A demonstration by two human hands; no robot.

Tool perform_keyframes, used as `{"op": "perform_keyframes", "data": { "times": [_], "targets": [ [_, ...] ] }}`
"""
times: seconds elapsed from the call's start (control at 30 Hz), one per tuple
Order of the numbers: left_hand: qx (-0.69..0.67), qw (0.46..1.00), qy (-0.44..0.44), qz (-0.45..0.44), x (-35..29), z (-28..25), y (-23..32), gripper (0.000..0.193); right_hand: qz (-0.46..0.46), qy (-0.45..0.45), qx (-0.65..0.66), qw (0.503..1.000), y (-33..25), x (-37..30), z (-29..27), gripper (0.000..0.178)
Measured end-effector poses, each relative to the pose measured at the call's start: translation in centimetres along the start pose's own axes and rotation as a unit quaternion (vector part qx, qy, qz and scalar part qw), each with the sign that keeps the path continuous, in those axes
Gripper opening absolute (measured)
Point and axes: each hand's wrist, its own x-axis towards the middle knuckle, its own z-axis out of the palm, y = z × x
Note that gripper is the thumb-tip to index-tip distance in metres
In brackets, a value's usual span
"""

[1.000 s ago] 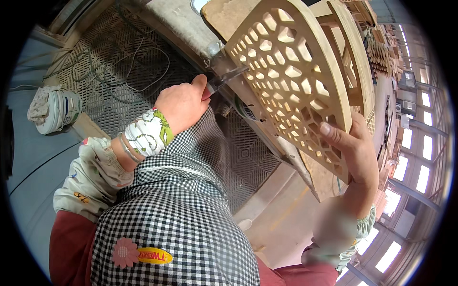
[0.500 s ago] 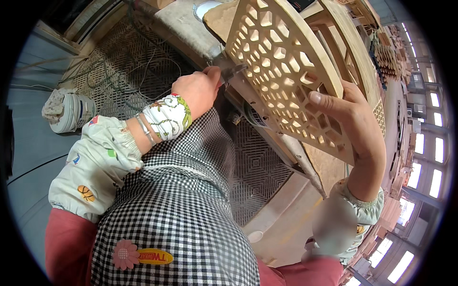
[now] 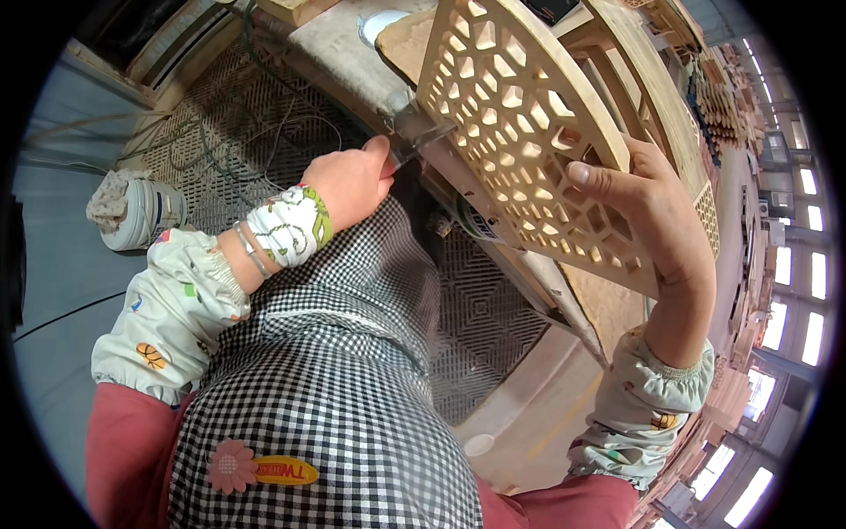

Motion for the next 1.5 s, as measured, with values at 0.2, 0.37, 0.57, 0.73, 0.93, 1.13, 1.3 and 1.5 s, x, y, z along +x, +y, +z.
{"op": "perform_keyframes", "data": {
  "times": [0.2, 0.37, 0.57, 0.73, 0.93, 1.13, 1.3, 1.5],
  "targets": [
    [-0.005, 1.000, 0.011, -0.006, 1.2, 0.5, 0.7, 0.028, 0.019, 0.010, -0.034, 0.999, 0.0, 0.1, -0.2, 0.045],
    [-0.005, 1.000, 0.007, -0.030, 0.1, 0.5, 0.3, 0.028, 0.011, 0.001, -0.006, 1.000, -0.4, -0.1, 0.2, 0.046],
    [-0.012, 1.000, 0.014, -0.013, 0.3, 0.2, -0.4, 0.028, 0.022, 0.016, 0.008, 1.000, -0.2, -0.3, 0.4, 0.052],
    [-0.004, 0.998, 0.057, -0.009, 0.9, 1.8, -0.7, 0.025, 0.022, 0.016, -0.018, 0.999, -0.4, -0.3, 0.2, 0.057],
    [-0.029, 0.999, 0.031, -0.022, -0.1, 1.3, -1.4, 0.028, 0.049, 0.017, -0.041, 0.998, -1.1, -0.4, 0.2, 0.059],
    [-0.114, 0.985, -0.122, -0.036, -4.5, -1.8, -4.9, 0.039, 0.063, 0.044, -0.057, 0.995, -0.5, -0.7, -0.3, 0.056],
    [-0.248, 0.963, -0.099, -0.027, -2.2, -2.8, -5.3, 0.043, 0.065, 0.045, -0.056, 0.995, -1.4, -0.8, 0.8, 0.049],
    [-0.396, 0.870, -0.287, -0.068, 2.4, -5.5, -4.9, 0.046, 0.067, 0.046, -0.025, 0.996, -1.1, -1.4, 1.3, 0.041]
  ]
}}
